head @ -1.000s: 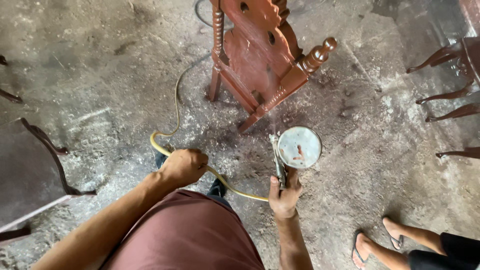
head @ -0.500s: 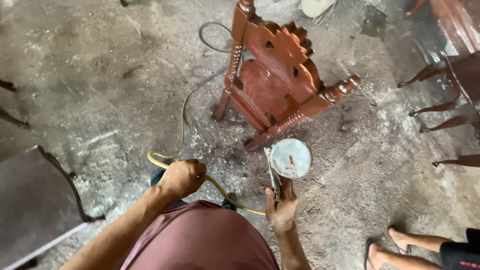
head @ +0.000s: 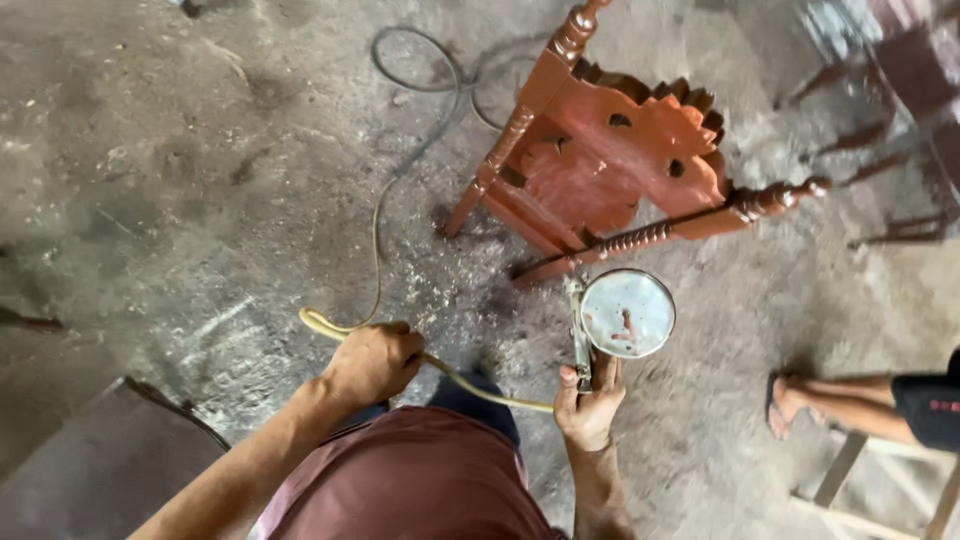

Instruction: The person spray paints a wooden chair using a spray gun, moving the gun along the backrest, legs, and seat to apply an even coat of finish.

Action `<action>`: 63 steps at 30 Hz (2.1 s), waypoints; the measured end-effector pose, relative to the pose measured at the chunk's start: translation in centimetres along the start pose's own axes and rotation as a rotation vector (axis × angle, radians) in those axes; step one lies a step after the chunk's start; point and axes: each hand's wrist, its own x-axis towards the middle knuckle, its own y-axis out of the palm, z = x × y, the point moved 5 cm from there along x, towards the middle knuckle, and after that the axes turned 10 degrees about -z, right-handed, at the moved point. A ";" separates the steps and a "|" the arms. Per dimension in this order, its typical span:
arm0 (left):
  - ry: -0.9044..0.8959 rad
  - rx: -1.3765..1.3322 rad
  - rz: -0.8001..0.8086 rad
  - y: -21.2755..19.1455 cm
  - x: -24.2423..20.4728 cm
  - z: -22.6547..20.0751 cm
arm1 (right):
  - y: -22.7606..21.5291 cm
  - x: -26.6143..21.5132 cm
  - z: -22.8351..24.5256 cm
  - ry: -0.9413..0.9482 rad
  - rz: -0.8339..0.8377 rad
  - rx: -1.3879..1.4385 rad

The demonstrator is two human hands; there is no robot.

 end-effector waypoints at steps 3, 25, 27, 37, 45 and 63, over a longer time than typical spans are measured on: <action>0.021 0.012 0.000 -1.5 1.9 0.2 | 1.2 -0.1 -0.8 -0.087 -0.040 -0.055; 0.065 0.193 0.274 2.2 9.3 0.2 | 7.0 -0.6 -8.9 0.131 0.126 -0.209; 0.067 0.173 0.259 1.8 9.4 0.0 | 5.6 -0.3 -7.2 0.083 0.079 -0.196; 0.069 0.148 0.282 -1.3 10.6 -1.2 | 2.8 -1.4 -6.5 -0.104 -0.041 -0.190; 0.230 0.123 0.259 3.3 9.4 -0.8 | 8.0 -3.0 -11.0 -0.052 -0.016 -0.169; 0.177 -0.046 0.058 1.7 9.7 -1.6 | 2.2 -1.2 -10.0 0.010 -0.023 -0.159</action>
